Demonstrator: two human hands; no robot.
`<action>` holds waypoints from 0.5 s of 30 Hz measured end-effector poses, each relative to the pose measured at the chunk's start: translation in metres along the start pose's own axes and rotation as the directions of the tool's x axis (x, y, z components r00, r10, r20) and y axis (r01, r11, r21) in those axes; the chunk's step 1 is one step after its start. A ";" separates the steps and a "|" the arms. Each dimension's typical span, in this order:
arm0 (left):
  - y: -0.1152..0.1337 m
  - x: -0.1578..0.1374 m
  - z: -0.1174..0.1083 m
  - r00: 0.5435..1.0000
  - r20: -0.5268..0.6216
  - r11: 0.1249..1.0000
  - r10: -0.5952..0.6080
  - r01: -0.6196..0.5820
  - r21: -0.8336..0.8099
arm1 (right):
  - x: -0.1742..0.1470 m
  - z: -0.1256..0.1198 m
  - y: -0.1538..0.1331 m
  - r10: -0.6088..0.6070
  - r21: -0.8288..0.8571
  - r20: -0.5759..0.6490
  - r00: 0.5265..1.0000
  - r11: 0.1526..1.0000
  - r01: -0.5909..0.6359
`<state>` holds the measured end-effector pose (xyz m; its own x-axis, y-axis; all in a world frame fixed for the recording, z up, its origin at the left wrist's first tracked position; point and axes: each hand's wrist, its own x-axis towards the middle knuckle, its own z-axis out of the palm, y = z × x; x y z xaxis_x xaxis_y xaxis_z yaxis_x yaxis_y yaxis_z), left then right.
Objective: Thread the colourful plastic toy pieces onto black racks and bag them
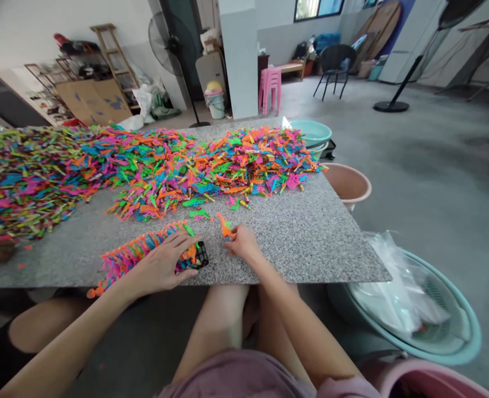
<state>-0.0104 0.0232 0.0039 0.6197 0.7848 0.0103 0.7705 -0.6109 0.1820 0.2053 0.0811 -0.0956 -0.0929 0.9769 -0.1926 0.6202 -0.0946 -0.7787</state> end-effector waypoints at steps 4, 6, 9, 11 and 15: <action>0.002 0.004 0.004 0.998 -0.053 0.996 0.021 -0.016 0.089 | -0.026 0.035 -0.003 -0.146 0.300 0.050 0.988 0.946 0.125; 0.003 0.005 0.004 0.998 -0.054 0.994 0.029 -0.023 0.105 | -0.030 0.045 -0.011 -0.220 0.236 0.037 0.975 0.950 0.206; 0.005 0.005 0.003 0.999 -0.048 0.995 0.020 -0.015 0.104 | -0.029 0.045 -0.024 -0.302 0.032 0.095 0.949 0.953 0.300; 0.005 0.005 0.003 0.998 -0.055 0.996 0.014 -0.009 0.091 | -0.025 0.039 -0.030 -0.344 -0.095 0.145 0.928 0.928 0.359; 0.004 0.005 0.005 0.995 -0.099 0.999 -0.021 0.025 0.042 | -0.014 0.032 -0.041 -0.322 -0.268 0.269 0.908 0.880 0.392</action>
<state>-0.0036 0.0240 -0.0007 0.5856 0.8039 0.1041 0.7914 -0.5948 0.1408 0.1562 0.0657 -0.0800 -0.4936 0.8656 -0.0842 0.7180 0.3510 -0.6010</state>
